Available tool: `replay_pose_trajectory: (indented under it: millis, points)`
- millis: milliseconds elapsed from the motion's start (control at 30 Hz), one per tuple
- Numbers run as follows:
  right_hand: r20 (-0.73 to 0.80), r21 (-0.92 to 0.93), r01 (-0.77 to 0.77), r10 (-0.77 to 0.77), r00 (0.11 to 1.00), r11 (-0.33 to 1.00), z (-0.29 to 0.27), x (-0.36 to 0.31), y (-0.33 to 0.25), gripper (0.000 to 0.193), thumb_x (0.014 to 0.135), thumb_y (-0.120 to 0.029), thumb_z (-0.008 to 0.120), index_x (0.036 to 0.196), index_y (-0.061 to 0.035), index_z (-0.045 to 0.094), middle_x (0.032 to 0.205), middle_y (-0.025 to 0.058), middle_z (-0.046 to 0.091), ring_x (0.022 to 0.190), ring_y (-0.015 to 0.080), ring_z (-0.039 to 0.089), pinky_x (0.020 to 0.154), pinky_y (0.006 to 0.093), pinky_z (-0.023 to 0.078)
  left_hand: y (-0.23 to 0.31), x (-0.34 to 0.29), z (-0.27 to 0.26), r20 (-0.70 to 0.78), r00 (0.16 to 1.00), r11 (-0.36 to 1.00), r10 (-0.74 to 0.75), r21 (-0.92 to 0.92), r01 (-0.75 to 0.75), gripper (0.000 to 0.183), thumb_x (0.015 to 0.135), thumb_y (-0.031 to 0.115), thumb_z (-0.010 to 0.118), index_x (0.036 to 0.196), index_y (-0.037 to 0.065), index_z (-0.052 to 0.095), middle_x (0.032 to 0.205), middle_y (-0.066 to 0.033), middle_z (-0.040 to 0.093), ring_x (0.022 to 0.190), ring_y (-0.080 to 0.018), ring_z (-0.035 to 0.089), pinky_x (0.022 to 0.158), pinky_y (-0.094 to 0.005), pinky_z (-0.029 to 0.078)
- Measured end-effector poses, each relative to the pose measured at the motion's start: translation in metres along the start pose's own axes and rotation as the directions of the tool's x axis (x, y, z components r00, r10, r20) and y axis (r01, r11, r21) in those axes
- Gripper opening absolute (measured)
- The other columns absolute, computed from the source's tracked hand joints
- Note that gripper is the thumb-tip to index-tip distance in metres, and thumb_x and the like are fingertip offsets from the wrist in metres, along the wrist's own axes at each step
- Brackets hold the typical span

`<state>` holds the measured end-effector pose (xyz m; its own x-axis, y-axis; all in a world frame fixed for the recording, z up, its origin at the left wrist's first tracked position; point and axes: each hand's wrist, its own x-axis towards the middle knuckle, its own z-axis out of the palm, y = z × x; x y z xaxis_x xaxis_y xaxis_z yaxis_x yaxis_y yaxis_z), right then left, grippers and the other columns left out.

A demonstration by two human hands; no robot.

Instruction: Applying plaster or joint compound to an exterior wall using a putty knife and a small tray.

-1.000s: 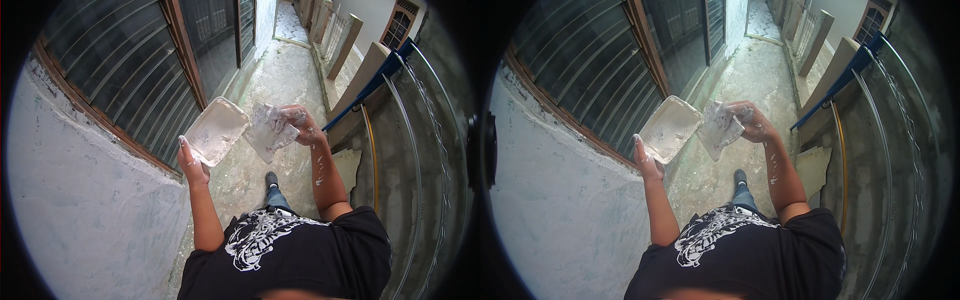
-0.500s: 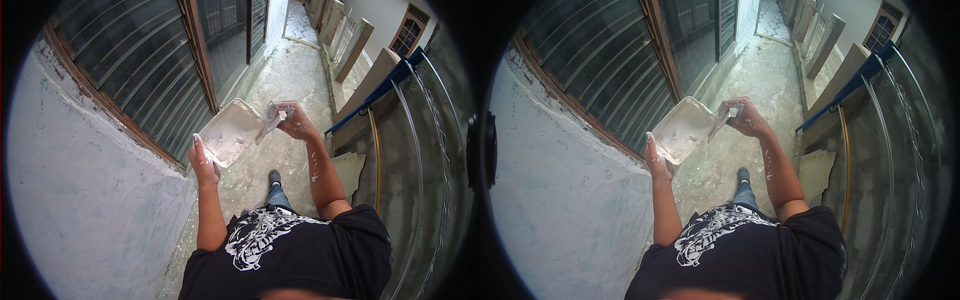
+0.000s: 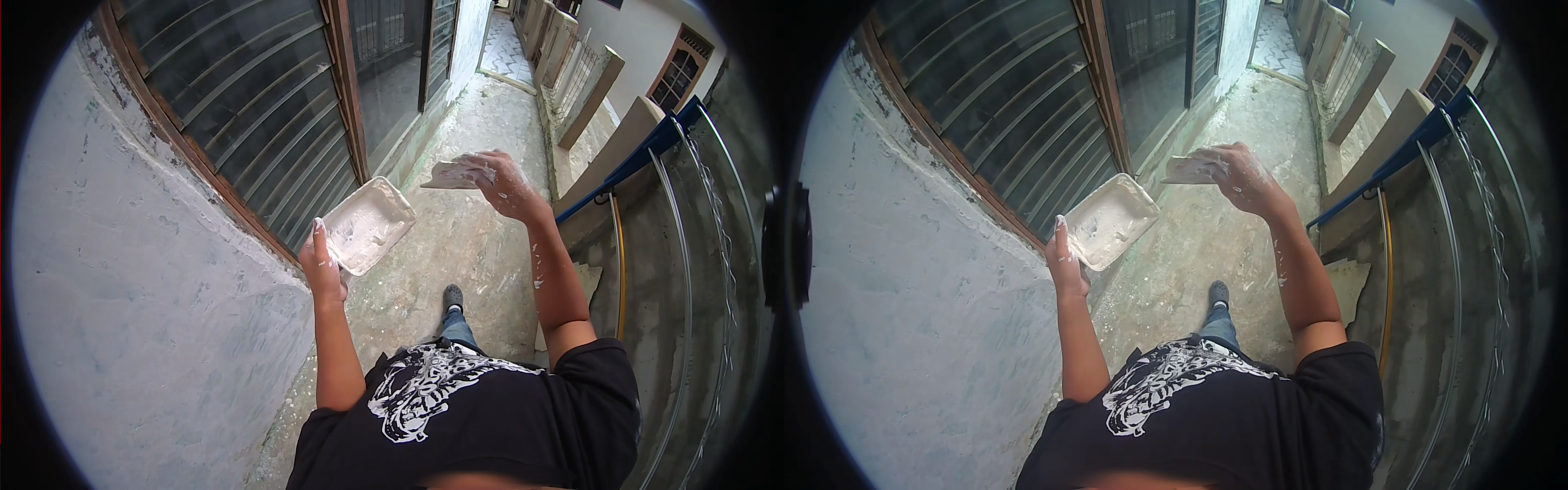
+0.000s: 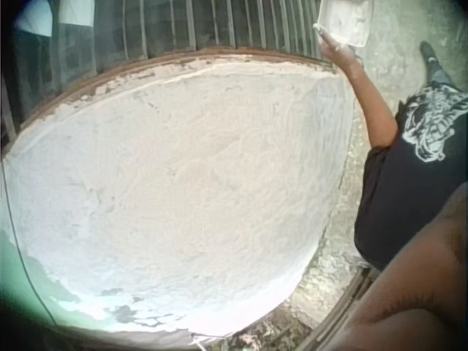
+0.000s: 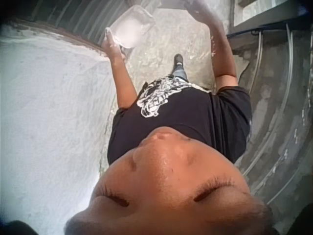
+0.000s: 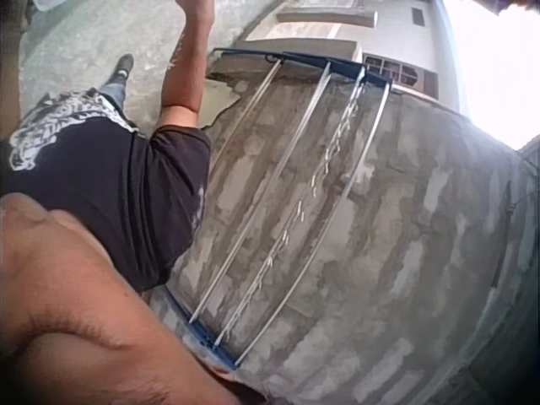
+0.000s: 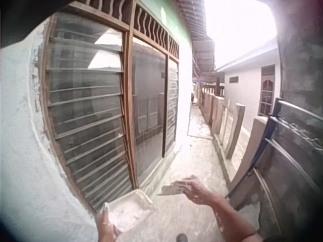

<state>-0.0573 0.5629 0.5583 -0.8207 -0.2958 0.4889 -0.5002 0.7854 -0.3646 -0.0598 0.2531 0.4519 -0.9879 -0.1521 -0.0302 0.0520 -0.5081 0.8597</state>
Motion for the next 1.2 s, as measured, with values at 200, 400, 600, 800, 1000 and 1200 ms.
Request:
replay_pose_trajectory:
  millis: [200,400,600,800,1000,1200]
  points:
    - [0.236,-0.360,0.399,-0.331,0.913,0.843,0.032,0.047,-0.044,0.037,0.078,-0.007,0.060,0.114,-0.0129,0.062,0.089,0.0051,0.064,0.095,0.0214,0.060,0.090,0.0378,0.042,-0.001,0.003,0.002,0.034,0.997,0.991,-0.067,0.115,0.063,0.038,0.094,0.032,0.053,0.101,-0.005,0.059,0.091,-0.0084,0.063,0.079,-0.0141,0.062,0.071,-0.0295,0.050]
    - [0.392,-0.457,0.783,-0.696,0.602,0.421,0.086,0.063,-0.048,0.029,0.081,-0.024,0.061,0.110,-0.0179,0.063,0.093,0.0017,0.062,0.100,0.0208,0.059,0.102,0.0442,0.037,-0.004,0.006,-0.002,0.034,0.991,0.985,-0.126,0.123,0.121,0.040,0.094,0.037,0.051,0.102,-0.001,0.060,0.091,-0.0070,0.063,0.075,-0.0140,0.063,0.061,-0.0301,0.052]
    - [0.466,-0.421,0.827,-0.694,0.549,0.371,0.114,0.071,-0.048,0.022,0.078,-0.022,0.061,0.099,-0.0171,0.065,0.091,0.0008,0.061,0.098,0.0201,0.059,0.104,0.0466,0.036,-0.008,0.007,-0.011,0.010,0.991,0.982,-0.136,0.131,0.134,0.045,0.094,0.040,0.051,0.104,-0.003,0.060,0.092,-0.0082,0.063,0.075,-0.0150,0.064,0.062,-0.0303,0.053]
    - [0.311,-0.427,0.813,-0.780,0.543,0.396,0.133,0.075,-0.036,0.003,0.075,-0.020,0.061,0.078,-0.0193,0.060,0.075,-0.0024,0.056,0.081,0.0174,0.060,0.095,0.0423,0.038,-0.009,0.013,-0.023,-0.055,0.991,0.981,-0.123,0.143,0.129,0.047,0.094,0.041,0.050,0.105,-0.004,0.060,0.092,-0.0096,0.064,0.076,-0.0170,0.065,0.063,-0.0315,0.054]
    - [0.431,-0.333,0.750,-0.615,0.660,0.572,0.142,0.077,-0.017,0.017,0.076,-0.021,0.063,0.092,-0.0141,0.061,0.084,0.0041,0.059,0.087,0.0224,0.062,0.091,0.0435,0.042,-0.012,0.020,-0.034,-0.084,0.990,0.991,-0.116,0.064,0.121,0.050,0.095,0.042,0.049,0.106,-0.006,0.059,0.097,-0.0123,0.065,0.082,-0.0191,0.067,0.066,-0.0329,0.055]
    - [0.572,-0.254,0.391,-0.189,0.798,0.884,0.126,0.077,-0.024,0.027,0.074,-0.018,0.064,0.098,-0.0073,0.061,0.091,0.0143,0.062,0.092,0.0324,0.063,0.086,0.0450,0.046,-0.020,0.022,-0.039,-0.162,0.982,0.993,-0.097,0.045,0.106,0.051,0.095,0.041,0.049,0.104,-0.008,0.058,0.095,-0.0127,0.064,0.081,-0.0199,0.066,0.070,-0.0320,0.053]
